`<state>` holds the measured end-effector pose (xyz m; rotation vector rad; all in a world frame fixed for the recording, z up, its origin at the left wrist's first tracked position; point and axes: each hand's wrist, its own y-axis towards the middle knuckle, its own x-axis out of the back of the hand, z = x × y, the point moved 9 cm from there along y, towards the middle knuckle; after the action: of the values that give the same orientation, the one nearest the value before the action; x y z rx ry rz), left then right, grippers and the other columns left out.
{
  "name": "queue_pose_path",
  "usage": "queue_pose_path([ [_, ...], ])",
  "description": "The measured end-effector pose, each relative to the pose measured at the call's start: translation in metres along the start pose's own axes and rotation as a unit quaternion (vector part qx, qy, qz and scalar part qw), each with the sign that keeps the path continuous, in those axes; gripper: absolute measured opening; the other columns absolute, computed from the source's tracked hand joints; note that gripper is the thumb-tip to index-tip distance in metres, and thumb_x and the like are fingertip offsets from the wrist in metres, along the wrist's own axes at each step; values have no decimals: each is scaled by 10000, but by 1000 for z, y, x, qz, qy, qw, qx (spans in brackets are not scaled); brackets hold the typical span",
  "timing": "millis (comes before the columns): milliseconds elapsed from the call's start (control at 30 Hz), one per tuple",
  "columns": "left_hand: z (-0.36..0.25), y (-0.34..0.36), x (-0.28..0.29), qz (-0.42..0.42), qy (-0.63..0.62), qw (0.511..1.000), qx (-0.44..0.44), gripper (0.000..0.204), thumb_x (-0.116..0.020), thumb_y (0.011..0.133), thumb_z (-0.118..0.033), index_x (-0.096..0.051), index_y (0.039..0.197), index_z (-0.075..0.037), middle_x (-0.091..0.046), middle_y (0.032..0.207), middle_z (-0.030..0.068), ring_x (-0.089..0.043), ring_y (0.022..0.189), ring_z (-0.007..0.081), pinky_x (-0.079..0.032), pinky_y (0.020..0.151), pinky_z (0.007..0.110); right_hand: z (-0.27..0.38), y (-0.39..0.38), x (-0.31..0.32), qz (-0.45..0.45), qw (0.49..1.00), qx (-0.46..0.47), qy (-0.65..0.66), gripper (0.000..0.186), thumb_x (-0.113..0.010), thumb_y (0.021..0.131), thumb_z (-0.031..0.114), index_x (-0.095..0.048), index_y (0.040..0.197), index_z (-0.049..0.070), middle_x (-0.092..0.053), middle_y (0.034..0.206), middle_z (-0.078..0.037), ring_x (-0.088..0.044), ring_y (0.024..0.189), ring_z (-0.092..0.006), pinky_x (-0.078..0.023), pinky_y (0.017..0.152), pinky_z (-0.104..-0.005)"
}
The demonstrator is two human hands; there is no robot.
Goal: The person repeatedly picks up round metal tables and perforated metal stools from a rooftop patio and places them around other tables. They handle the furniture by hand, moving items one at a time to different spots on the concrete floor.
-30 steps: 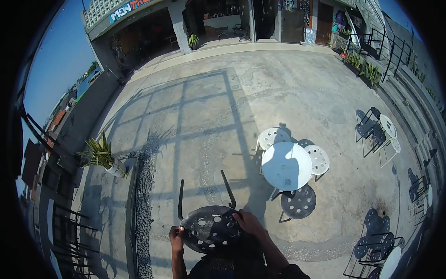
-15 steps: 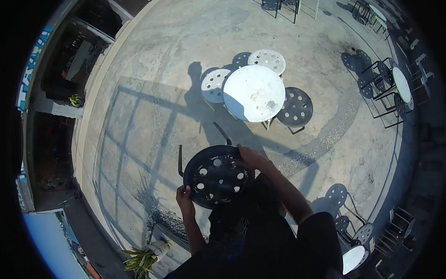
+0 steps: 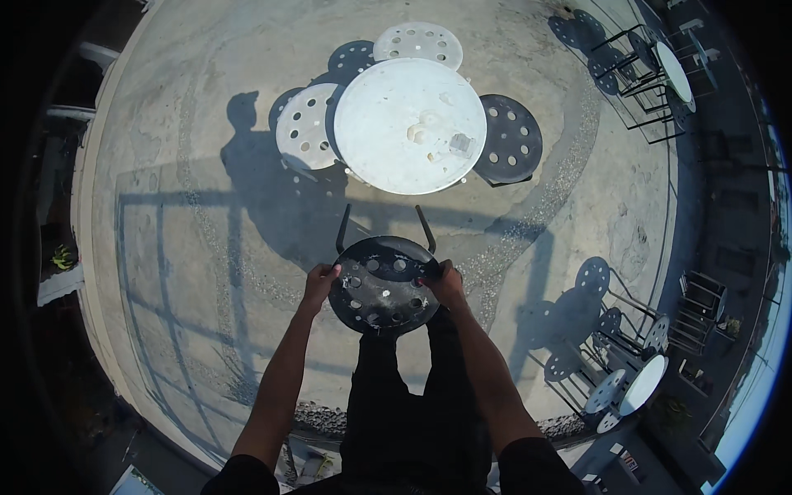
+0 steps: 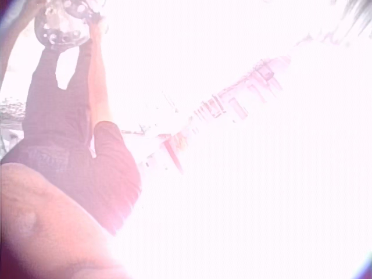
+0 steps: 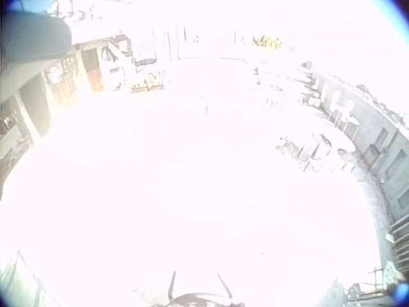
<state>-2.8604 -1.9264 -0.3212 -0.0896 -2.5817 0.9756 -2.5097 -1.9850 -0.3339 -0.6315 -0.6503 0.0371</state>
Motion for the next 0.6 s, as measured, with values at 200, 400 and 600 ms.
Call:
queue_pose_path([
  [200,16,85,-57,57,-25,998,6,315,-663,855,-328,-609,889,-20,-598,810,13,-520,761,96,-406,703,249,-27,60,6,-53,998,-22,11,593,-826,637,257,-478,1020,-33,-639,912,-192,-625,901,-345,-490,764,-398],
  [400,23,145,-92,63,-122,990,15,305,-665,855,-299,-629,932,-6,-623,843,16,-535,774,100,-409,715,253,-64,105,16,-57,988,-56,134,561,-828,663,244,-495,1012,-43,-651,906,-138,-652,820,-206,-517,728,-330],
  [600,-4,175,-88,24,4,1000,0,342,-685,832,-275,-626,986,25,-641,878,66,-574,813,141,-437,756,286,-30,143,28,-59,985,-15,164,441,-761,752,152,-490,1028,-60,-645,895,-137,-639,784,-165,-535,659,-300],
])
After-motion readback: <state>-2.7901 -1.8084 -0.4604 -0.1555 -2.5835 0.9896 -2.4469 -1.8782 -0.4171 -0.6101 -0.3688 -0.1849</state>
